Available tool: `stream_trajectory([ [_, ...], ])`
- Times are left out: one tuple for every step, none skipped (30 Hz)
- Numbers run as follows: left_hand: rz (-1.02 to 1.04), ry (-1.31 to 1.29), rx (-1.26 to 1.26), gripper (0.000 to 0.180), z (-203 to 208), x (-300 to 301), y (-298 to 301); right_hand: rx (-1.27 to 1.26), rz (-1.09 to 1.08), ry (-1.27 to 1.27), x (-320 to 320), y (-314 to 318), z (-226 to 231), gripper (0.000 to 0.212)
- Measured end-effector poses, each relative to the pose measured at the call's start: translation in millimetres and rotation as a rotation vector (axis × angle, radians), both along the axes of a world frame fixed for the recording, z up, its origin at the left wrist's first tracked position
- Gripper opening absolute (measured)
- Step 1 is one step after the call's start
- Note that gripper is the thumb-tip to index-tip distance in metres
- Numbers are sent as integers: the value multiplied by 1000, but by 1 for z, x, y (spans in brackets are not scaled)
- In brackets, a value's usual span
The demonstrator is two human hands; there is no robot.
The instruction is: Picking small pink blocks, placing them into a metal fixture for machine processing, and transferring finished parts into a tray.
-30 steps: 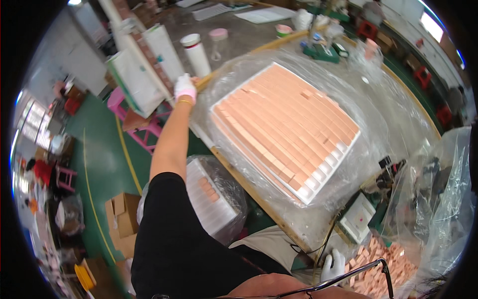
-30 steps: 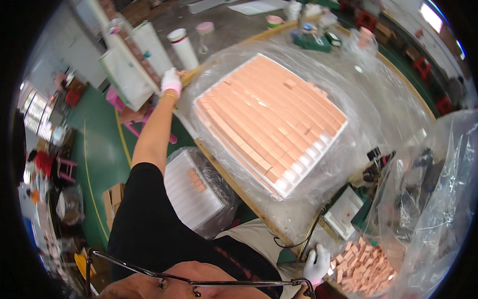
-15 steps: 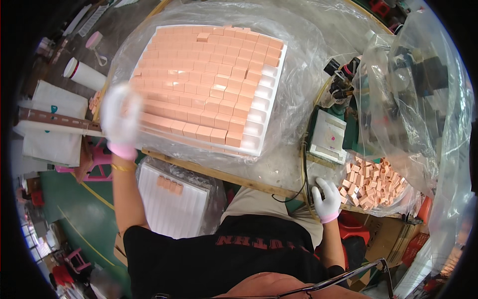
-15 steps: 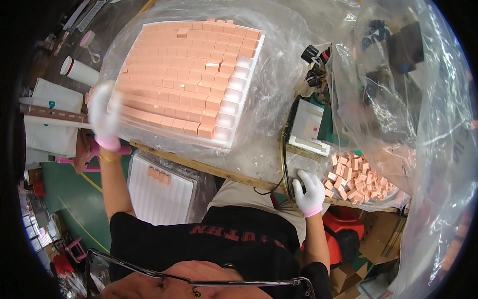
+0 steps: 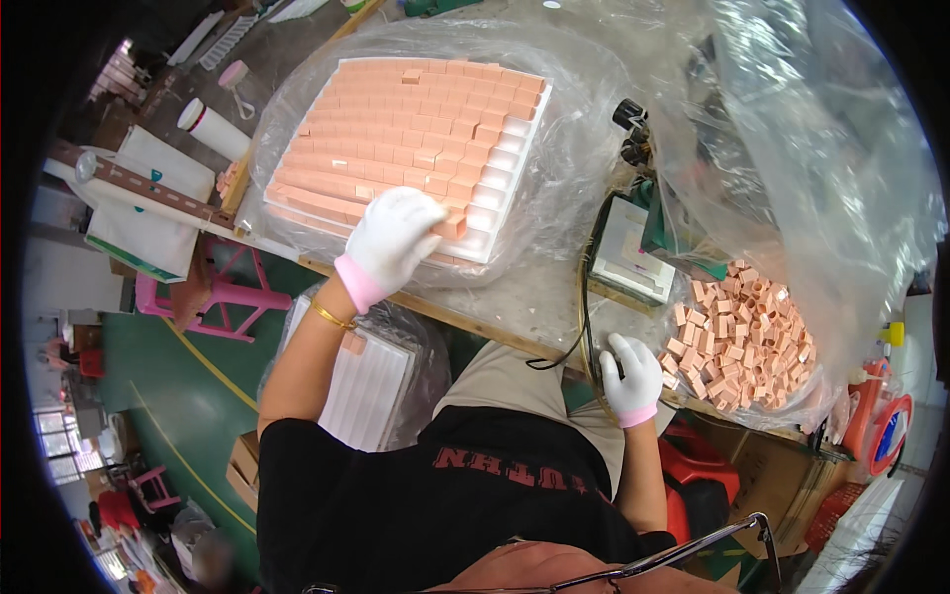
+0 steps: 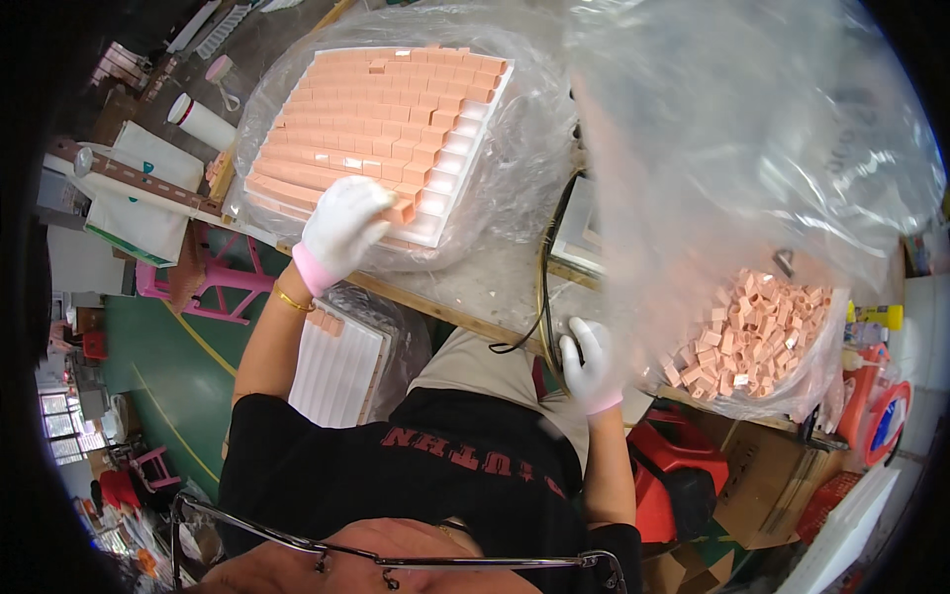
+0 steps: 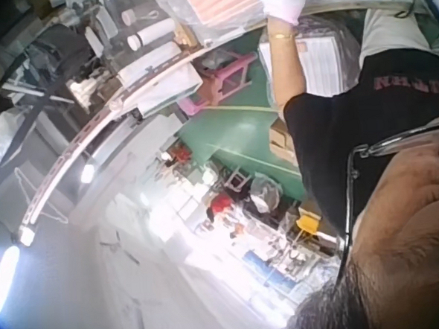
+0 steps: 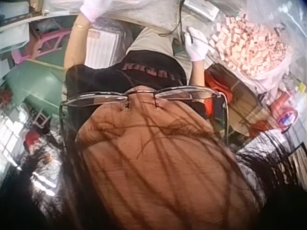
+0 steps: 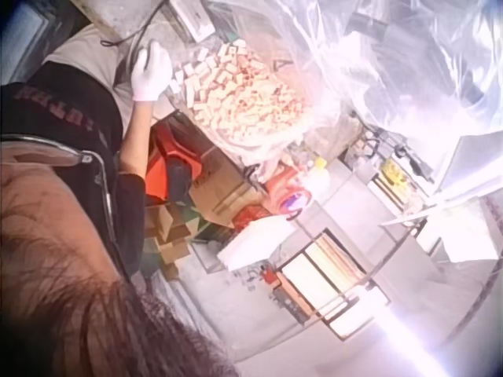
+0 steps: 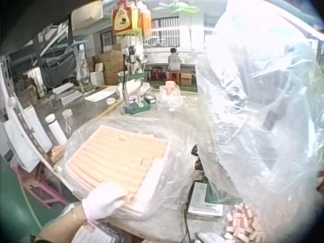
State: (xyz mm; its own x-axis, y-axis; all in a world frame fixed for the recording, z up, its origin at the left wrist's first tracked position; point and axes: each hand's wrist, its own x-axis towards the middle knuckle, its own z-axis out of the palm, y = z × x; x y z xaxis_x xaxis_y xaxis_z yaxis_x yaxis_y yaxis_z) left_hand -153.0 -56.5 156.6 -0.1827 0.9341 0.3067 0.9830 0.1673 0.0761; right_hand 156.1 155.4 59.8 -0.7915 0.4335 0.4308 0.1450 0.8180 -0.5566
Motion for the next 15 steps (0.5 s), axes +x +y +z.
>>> stream_trajectory([
  [106, -383, 148, 36, 3, 10, -2, 67, -6, -123, 10, 6, -12, 24],
  [215, -764, 296, 35, 4, 18, -4, 65, -2, -111, 10, 6, -10, 24],
  [156, -1126, 417, 35, -2, 22, 1, 52, 4, -59, 8, 5, -5, 24],
  [158, -1115, 417, 35, -4, 29, 7, 40, 10, -7, 7, 4, -3, 24],
  [8, -1545, 492, 36, -5, 36, 16, 37, 9, 2, 6, 4, -3, 24],
  [-164, -1973, 557, 37, -9, 43, 23, 37, 18, 18, 7, 4, -3, 24],
  [-181, -2123, 559, 41, -24, 46, 28, 37, 25, 34, 8, 5, -3, 23],
  [-198, -2132, 548, 41, -33, 50, 33, 45, 9, 28, 10, 4, 0, 23],
  [-288, -2297, 518, 42, -41, 55, 38, 28, 26, 31, 11, 3, 2, 23],
  [-381, -2461, 480, 42, -47, 61, 42, 11, 41, 32, 11, 3, 4, 23],
  [-408, -2516, 478, 44, -50, 67, 47, 10, 48, 26, 11, 3, 3, 23],
  [-413, -2524, 459, 44, -53, 74, 52, 10, 32, 23, 13, 3, 2, 23],
  [-421, -2531, 466, 45, -57, 81, 57, 1, 36, 17, 16, 3, 1, 23],
  [-431, -2538, 472, 46, -58, 85, 62, -6, 40, 12, 18, 4, 0, 22],
  [-442, -2551, 447, 46, -59, 90, 69, -4, 36, 25, 20, 5, -2, 22],
])
